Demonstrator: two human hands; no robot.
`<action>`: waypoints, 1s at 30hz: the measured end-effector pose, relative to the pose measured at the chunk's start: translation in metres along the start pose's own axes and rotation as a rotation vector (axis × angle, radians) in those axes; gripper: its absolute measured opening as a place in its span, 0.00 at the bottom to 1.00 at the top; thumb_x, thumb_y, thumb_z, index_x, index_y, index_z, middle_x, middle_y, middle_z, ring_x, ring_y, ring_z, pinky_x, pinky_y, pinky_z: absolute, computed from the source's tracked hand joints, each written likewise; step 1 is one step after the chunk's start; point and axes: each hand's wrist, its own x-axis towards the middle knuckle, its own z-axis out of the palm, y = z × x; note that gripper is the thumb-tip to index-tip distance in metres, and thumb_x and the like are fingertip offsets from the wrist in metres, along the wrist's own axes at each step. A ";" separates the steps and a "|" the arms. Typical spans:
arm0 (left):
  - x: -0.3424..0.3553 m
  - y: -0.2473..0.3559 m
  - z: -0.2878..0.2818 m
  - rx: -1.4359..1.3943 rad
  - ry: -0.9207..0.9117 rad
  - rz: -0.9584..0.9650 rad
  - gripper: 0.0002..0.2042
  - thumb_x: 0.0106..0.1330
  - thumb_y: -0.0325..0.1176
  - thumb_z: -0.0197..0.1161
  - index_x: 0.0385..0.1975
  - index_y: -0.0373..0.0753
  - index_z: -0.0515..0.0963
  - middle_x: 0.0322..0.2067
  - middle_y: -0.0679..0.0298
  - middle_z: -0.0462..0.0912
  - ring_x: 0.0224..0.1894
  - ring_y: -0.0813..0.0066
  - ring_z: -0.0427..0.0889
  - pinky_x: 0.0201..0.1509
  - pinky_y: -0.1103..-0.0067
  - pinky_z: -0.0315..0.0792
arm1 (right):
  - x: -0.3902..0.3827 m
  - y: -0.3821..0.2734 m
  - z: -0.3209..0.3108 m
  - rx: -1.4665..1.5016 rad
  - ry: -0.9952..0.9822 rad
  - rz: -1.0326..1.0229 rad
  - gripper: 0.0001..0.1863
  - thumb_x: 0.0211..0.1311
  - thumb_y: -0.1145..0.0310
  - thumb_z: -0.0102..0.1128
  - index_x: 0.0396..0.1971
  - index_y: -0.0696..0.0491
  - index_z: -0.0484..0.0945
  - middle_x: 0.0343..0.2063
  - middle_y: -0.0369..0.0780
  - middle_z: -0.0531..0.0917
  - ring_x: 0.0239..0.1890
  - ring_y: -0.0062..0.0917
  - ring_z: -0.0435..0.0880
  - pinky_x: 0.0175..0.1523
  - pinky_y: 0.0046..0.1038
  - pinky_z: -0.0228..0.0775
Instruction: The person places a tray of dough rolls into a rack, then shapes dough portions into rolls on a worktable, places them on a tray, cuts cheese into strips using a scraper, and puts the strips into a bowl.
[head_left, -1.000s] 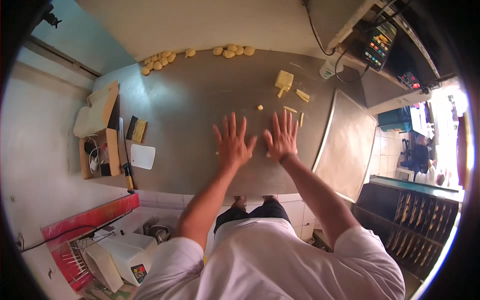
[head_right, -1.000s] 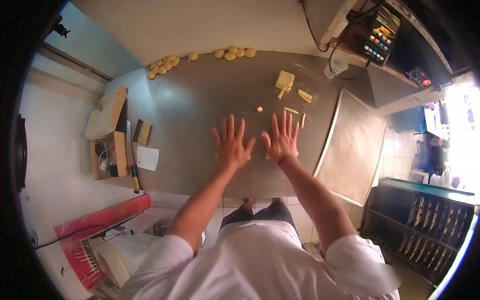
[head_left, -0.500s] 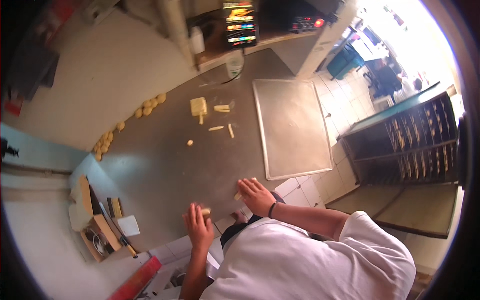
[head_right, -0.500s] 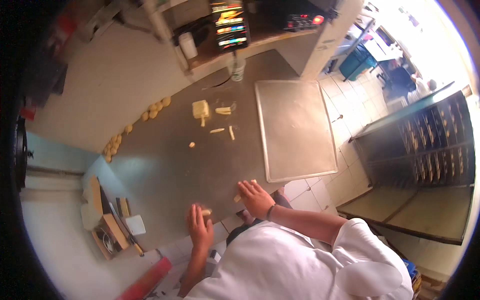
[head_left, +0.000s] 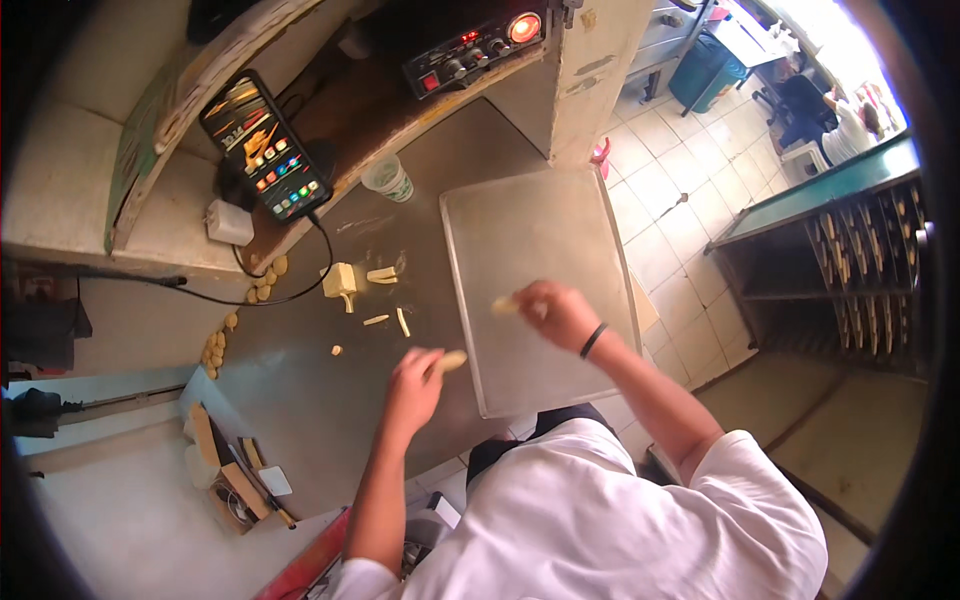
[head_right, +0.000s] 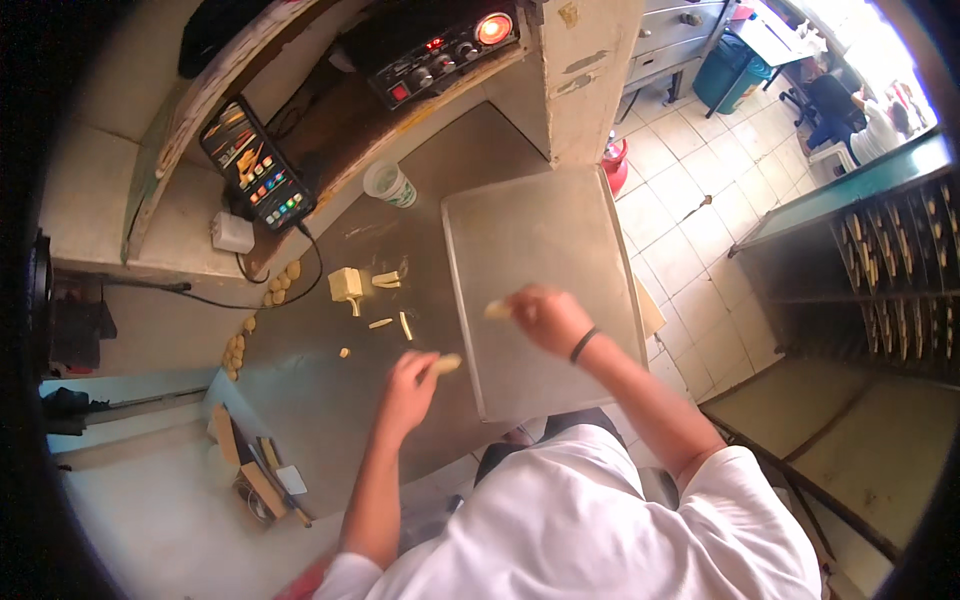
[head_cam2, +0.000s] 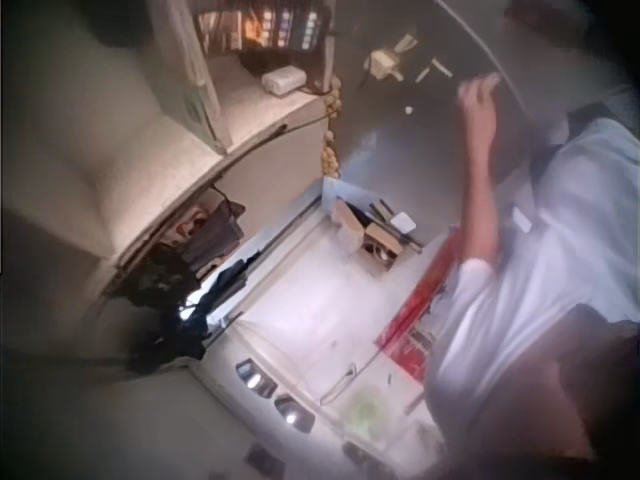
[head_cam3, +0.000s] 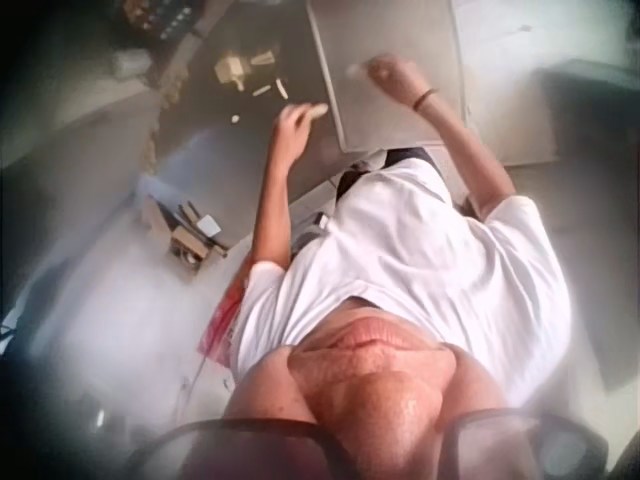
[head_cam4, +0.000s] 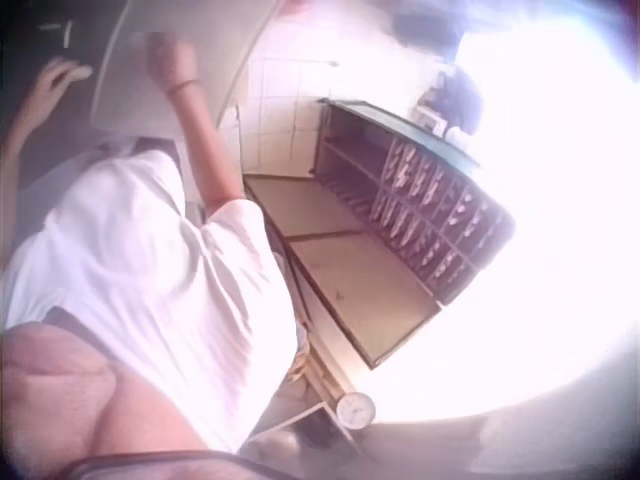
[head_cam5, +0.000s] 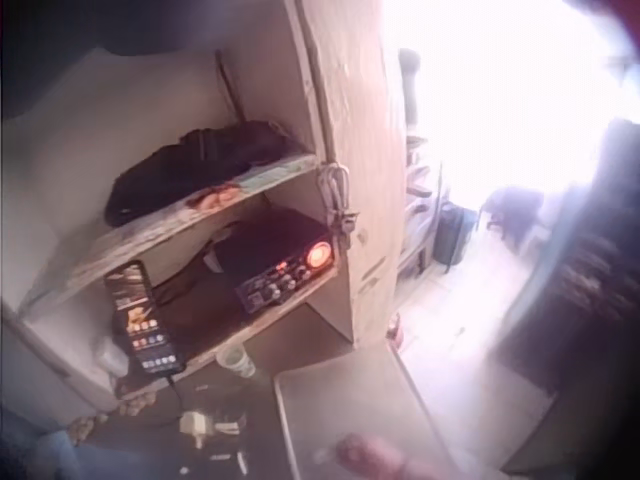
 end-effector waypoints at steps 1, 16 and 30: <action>0.035 0.014 0.017 0.016 0.028 0.116 0.09 0.69 0.25 0.62 0.46 0.32 0.84 0.43 0.53 0.85 0.44 0.50 0.85 0.47 0.65 0.79 | 0.017 0.014 -0.020 -0.029 0.042 0.035 0.08 0.65 0.74 0.65 0.42 0.54 0.87 0.37 0.43 0.87 0.39 0.37 0.87 0.46 0.34 0.80; 0.164 0.024 0.109 0.202 0.338 0.328 0.22 0.62 0.22 0.60 0.58 0.38 0.80 0.64 0.54 0.76 0.64 0.53 0.75 0.70 0.53 0.63 | 0.028 0.032 -0.052 -0.315 0.336 -0.131 0.16 0.63 0.74 0.66 0.51 0.52 0.84 0.48 0.44 0.85 0.51 0.42 0.82 0.59 0.41 0.73; -0.137 -0.133 -0.012 -0.088 0.395 -0.049 0.13 0.65 0.25 0.66 0.49 0.39 0.84 0.55 0.59 0.83 0.56 0.57 0.82 0.61 0.66 0.76 | 0.033 -0.115 0.147 -0.249 -0.423 -0.294 0.12 0.59 0.79 0.63 0.43 0.56 0.84 0.44 0.46 0.86 0.49 0.43 0.84 0.56 0.40 0.78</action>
